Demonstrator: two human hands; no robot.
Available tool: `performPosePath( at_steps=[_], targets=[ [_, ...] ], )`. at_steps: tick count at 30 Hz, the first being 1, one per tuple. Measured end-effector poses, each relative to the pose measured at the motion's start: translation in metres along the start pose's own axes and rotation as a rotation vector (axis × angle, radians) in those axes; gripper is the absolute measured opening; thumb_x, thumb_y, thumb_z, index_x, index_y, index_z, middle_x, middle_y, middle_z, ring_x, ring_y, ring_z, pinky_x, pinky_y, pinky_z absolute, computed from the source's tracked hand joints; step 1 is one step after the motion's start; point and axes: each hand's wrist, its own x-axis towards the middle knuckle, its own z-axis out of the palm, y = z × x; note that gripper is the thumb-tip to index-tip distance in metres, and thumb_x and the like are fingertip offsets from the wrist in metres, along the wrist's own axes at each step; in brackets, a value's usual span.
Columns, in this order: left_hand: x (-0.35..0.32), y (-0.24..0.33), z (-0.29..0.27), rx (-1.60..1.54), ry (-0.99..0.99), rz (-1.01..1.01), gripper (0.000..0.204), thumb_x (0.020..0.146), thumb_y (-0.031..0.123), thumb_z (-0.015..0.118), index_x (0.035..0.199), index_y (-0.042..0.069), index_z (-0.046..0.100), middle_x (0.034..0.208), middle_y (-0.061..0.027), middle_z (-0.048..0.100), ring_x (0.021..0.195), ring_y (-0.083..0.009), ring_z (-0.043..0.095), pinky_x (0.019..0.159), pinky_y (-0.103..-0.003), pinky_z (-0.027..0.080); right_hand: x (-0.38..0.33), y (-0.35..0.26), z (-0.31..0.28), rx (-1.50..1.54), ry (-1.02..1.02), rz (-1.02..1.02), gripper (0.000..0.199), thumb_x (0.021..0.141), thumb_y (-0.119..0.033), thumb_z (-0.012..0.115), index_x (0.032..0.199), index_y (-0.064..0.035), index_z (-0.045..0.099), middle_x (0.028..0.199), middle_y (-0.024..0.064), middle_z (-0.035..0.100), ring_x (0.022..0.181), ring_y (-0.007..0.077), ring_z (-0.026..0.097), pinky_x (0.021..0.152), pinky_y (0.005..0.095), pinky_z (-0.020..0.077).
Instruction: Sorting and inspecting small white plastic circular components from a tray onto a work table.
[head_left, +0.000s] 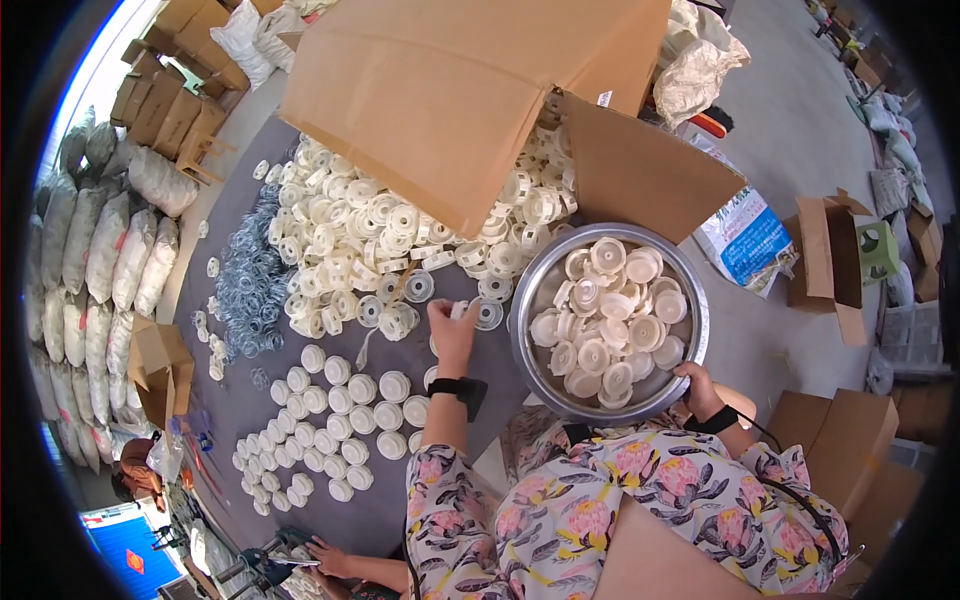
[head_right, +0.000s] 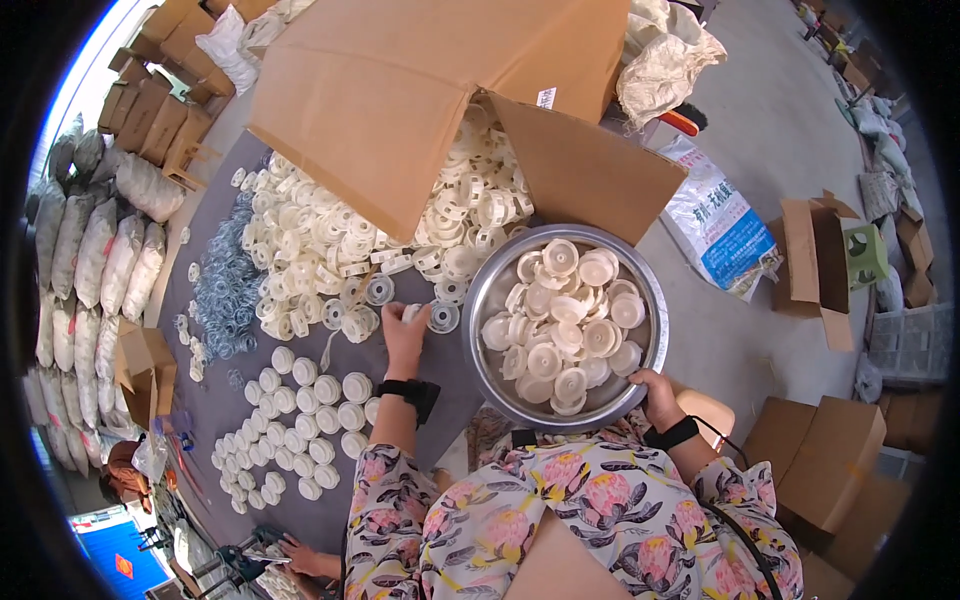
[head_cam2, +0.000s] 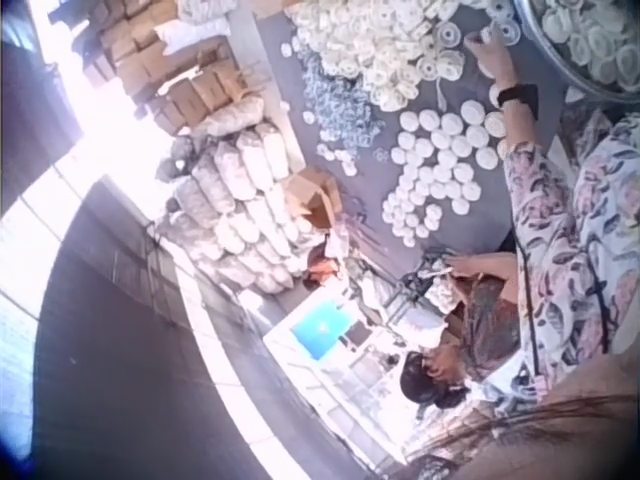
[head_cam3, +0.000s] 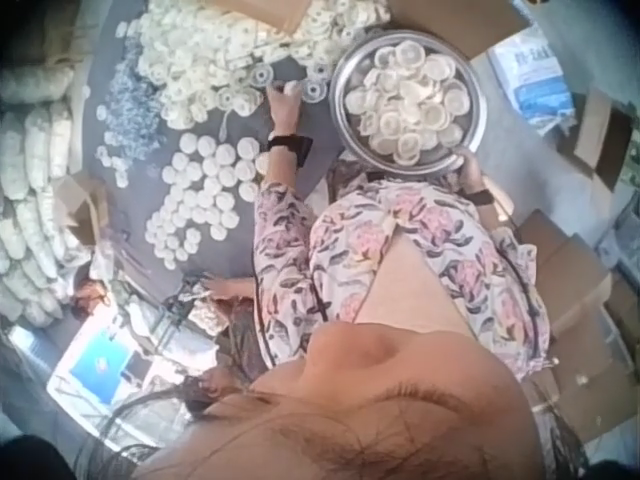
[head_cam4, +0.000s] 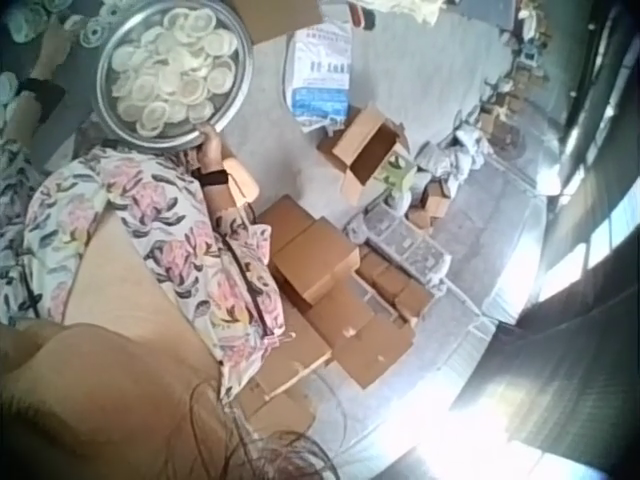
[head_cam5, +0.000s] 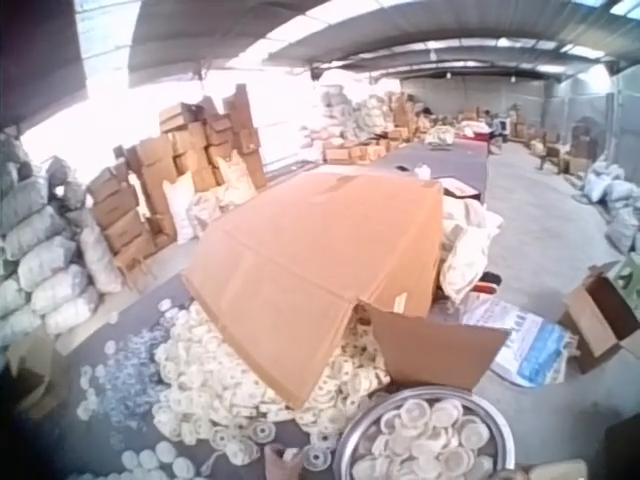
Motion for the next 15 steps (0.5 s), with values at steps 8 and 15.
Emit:
performPosePath(
  at_steps=[8, 15],
  targets=[
    [-0.031, -0.010, 0.022, 0.956, -0.054, 0.769, 0.044, 0.070, 0.026, 0.071, 0.101, 0.003, 0.048, 0.105, -0.0165, 0.053, 0.100, -0.0331, 0.050, 0.085, -0.043, 0.038, -0.011, -0.006, 0.015, 0.032, 0.054, -0.023, 0.033, 0.070, -0.010, 0.055, 0.100, 0.0026, 0.058, 0.086, 0.0102, 0.064, 0.076, 0.0212, 0.061, 0.073, 0.0319, 0.0494],
    [-0.071, -0.046, -0.026, 1.204, -0.159, 0.734, 0.064, 0.078, 0.027, 0.062, 0.132, 0.004, 0.037, 0.137, -0.0190, 0.036, 0.129, -0.0340, 0.031, 0.108, -0.049, 0.018, -0.001, -0.003, 0.005, -0.025, -0.004, 0.014, 0.038, 0.069, -0.008, 0.055, 0.106, 0.0034, 0.056, 0.091, 0.0101, 0.063, 0.080, 0.0213, 0.061, 0.076, 0.0316, 0.0491]
  ],
)
